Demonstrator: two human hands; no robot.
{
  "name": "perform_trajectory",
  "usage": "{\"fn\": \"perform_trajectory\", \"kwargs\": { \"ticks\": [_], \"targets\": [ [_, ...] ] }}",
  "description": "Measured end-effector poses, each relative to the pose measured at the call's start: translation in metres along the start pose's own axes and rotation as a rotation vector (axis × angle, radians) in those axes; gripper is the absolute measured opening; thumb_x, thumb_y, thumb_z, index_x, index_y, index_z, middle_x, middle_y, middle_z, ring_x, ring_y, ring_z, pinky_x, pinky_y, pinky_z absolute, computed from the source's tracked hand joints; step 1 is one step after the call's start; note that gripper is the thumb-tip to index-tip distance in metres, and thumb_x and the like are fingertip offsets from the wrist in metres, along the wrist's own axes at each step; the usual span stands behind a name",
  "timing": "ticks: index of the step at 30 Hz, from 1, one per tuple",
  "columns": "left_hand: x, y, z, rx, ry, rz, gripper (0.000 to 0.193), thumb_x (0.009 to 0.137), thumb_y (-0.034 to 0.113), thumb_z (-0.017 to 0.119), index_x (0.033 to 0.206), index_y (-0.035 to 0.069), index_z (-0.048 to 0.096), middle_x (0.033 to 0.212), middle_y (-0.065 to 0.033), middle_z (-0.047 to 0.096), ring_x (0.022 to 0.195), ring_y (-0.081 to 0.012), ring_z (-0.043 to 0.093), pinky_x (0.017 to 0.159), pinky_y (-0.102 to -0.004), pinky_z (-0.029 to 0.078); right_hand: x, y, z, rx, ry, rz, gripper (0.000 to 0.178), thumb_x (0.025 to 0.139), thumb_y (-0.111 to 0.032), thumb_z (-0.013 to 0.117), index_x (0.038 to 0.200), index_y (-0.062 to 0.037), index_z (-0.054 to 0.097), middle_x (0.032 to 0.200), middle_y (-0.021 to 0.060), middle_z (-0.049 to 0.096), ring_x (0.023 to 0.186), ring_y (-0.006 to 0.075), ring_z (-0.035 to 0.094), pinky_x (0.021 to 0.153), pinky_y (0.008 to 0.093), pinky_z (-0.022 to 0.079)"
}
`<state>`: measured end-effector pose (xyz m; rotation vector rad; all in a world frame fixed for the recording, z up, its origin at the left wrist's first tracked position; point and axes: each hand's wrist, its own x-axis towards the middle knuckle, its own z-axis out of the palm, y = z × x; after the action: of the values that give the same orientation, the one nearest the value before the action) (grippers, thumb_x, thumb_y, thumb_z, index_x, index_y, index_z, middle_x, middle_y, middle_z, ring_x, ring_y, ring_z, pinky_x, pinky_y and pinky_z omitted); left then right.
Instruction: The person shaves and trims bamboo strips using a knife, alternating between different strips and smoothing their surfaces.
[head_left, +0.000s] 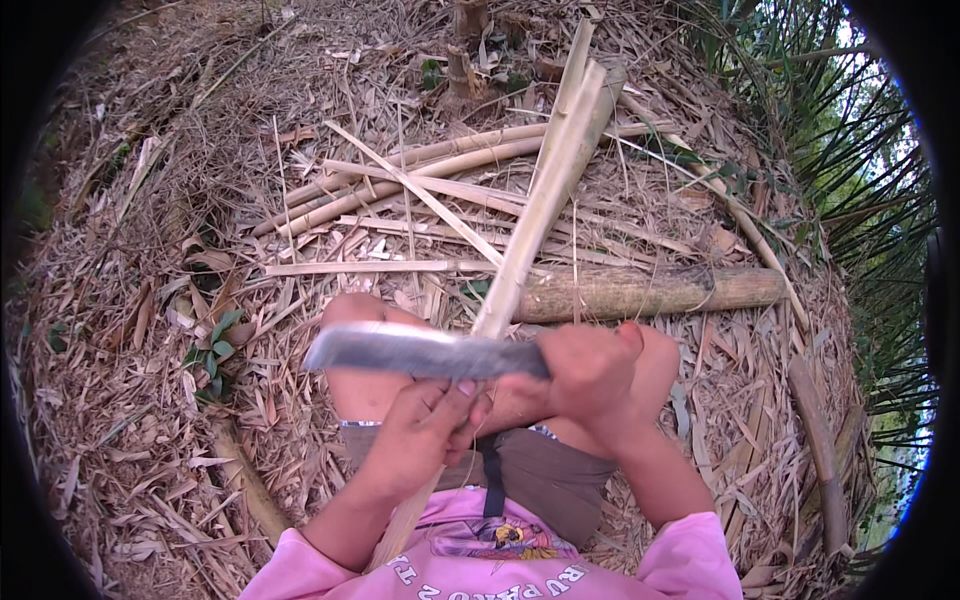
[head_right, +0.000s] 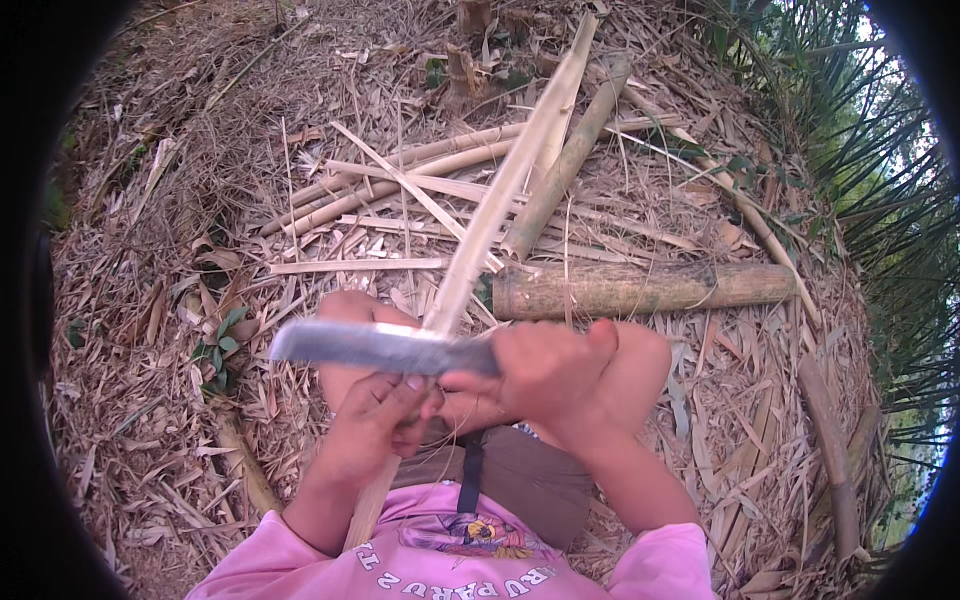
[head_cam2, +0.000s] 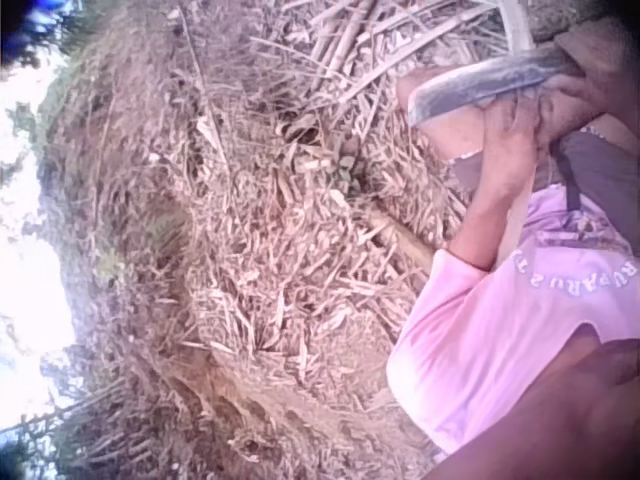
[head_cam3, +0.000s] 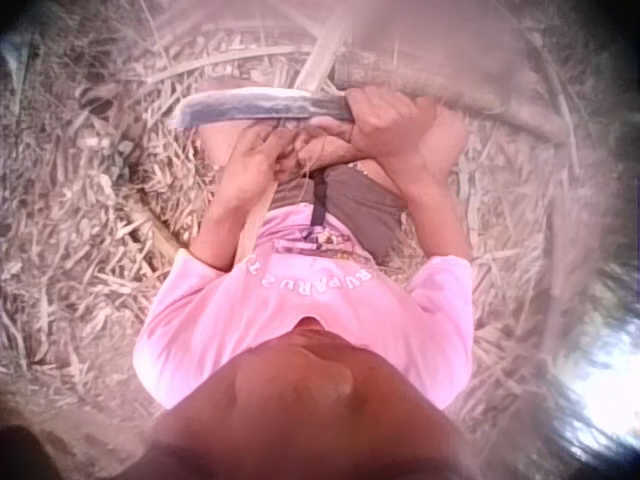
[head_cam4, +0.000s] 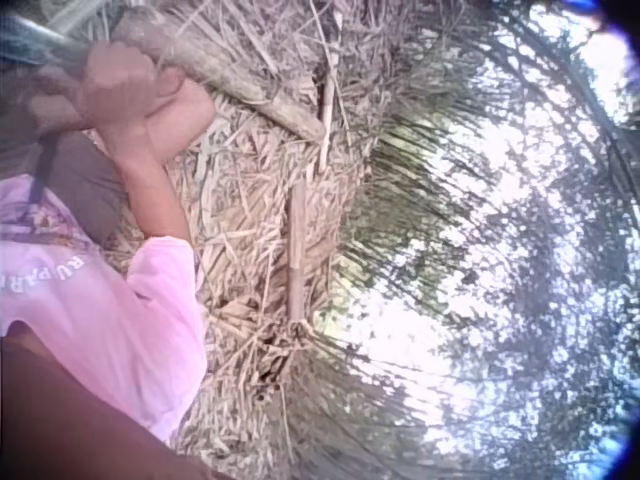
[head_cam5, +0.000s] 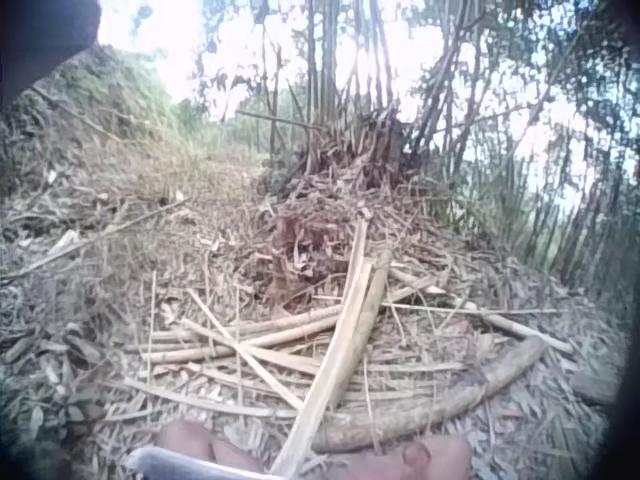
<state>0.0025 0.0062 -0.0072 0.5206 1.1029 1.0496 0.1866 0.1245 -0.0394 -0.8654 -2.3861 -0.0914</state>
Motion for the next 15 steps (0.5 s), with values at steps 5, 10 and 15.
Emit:
{"fn": "perform_trajectory", "kwargs": {
  "ticks": [5, 10, 15],
  "targets": [
    [0.002, -0.005, 0.01, 0.032, 0.042, 0.031, 0.026, 0.105, 0.025, 0.049, 0.095, 0.003, 0.058, 0.066, 0.0049, 0.046, 0.051, -0.0025, 0.035, 0.045, -0.0201, 0.025, 0.005, -0.013, 0.007, 0.033, 0.072, -0.074, 0.064, 0.083, -0.067, 0.061, 0.058, -0.0091, 0.05, 0.05, 0.0055, 0.048, 0.044, 0.0212, 0.054, 0.043, 0.0327, 0.043],
    [-0.007, -0.006, 0.011, 0.118, 0.098, 0.049, 0.031, 0.105, 0.026, 0.049, 0.088, 0.003, 0.059, 0.063, 0.0044, 0.047, 0.049, -0.0018, 0.034, 0.044, -0.0201, 0.024, -0.001, -0.026, 0.002, 0.135, 0.035, -0.017, 0.065, 0.084, -0.068, 0.059, 0.058, -0.0092, 0.049, 0.051, 0.0065, 0.048, 0.044, 0.0228, 0.054, 0.043, 0.0339, 0.043],
    [-0.008, -0.003, 0.021, 0.213, 0.129, 0.087, 0.034, 0.106, 0.027, 0.048, 0.082, 0.003, 0.057, 0.06, 0.005, 0.044, 0.048, -0.0017, 0.034, 0.044, -0.0203, 0.025, -0.002, 0.002, 0.016, 0.093, 0.116, -0.11, 0.065, 0.083, -0.069, 0.058, 0.06, -0.0091, 0.049, 0.053, 0.0062, 0.048, 0.046, 0.0224, 0.054, 0.044, 0.0345, 0.043]
  ]
}}
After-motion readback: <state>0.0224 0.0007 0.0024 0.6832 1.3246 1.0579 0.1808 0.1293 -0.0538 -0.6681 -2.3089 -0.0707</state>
